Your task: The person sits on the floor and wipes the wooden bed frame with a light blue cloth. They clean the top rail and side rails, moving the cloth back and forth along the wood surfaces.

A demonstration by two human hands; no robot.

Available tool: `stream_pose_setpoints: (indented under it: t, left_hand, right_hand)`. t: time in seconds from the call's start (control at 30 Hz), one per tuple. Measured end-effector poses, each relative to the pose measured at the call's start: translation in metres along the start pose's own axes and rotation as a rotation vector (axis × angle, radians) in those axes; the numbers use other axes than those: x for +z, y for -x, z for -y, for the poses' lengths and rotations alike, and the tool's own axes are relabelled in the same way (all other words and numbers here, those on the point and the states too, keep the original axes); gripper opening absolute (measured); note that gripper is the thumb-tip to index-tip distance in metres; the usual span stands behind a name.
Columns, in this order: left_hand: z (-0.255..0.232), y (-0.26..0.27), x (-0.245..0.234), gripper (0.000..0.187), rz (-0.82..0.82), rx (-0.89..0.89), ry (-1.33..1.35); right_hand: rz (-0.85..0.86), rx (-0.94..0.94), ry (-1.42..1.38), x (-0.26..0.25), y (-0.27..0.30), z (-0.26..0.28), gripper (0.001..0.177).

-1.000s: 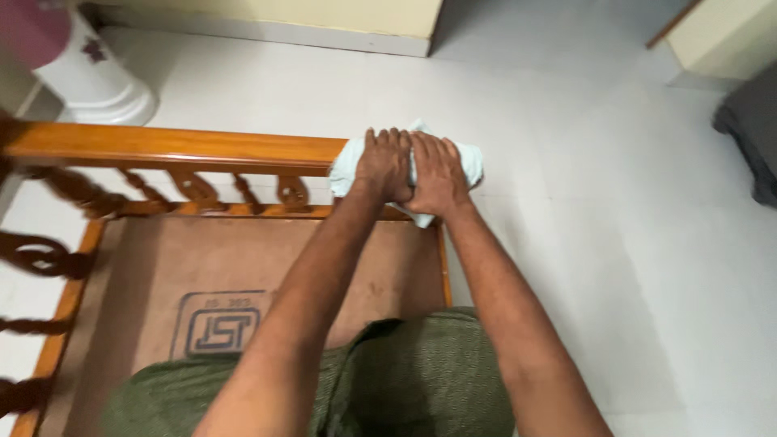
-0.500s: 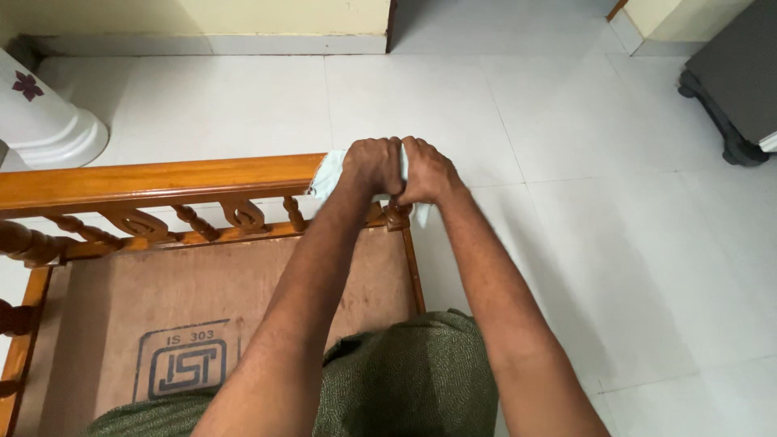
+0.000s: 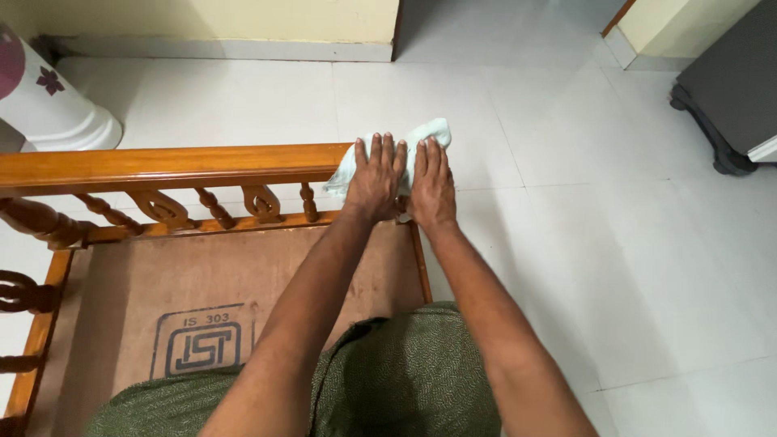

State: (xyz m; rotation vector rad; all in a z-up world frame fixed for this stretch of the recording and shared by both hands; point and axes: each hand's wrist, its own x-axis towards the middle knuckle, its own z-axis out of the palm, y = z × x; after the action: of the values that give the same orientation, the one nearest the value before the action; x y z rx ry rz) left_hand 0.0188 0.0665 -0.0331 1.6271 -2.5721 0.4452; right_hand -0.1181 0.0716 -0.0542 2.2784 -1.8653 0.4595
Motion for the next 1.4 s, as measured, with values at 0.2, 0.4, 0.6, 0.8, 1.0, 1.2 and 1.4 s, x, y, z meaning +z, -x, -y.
stream_pose_setpoints:
  t: [0.2, 0.4, 0.6, 0.8, 1.0, 1.2, 1.4]
  left_hand:
    - [0.005, -0.015, -0.013, 0.114, 0.14, -0.023, 0.053]
    - [0.03, -0.049, -0.014, 0.082, 0.365, -0.037, 0.28]
    - [0.045, -0.062, -0.018, 0.093, 0.354, 0.001, 0.434]
    - [0.027, -0.047, 0.023, 0.065, -0.028, -0.007, 0.272]
    - [0.011, -0.015, 0.046, 0.068, -0.202, -0.116, 0.062]
    - [0.038, 0.022, -0.007, 0.113, 0.167, -0.002, 0.007]
    - [0.073, 0.033, 0.031, 0.09, -0.011, -0.006, -0.043]
  right_hand:
    - [0.186, -0.032, 0.114, -0.005, -0.036, -0.001, 0.111]
    - [0.462, -0.054, -0.027, 0.004, -0.084, -0.017, 0.074]
    - [0.111, -0.367, -0.013, -0.032, -0.083, -0.009, 0.091]
    - [-0.013, -0.232, -0.115, 0.032, -0.054, -0.032, 0.082]
    - [-0.326, -0.088, 0.191, 0.079, -0.018, 0.001, 0.067]
    - [0.021, -0.085, 0.078, 0.01, -0.001, 0.052, 0.109]
    - [0.086, -0.07, 0.226, 0.001, -0.01, 0.109, 0.118]
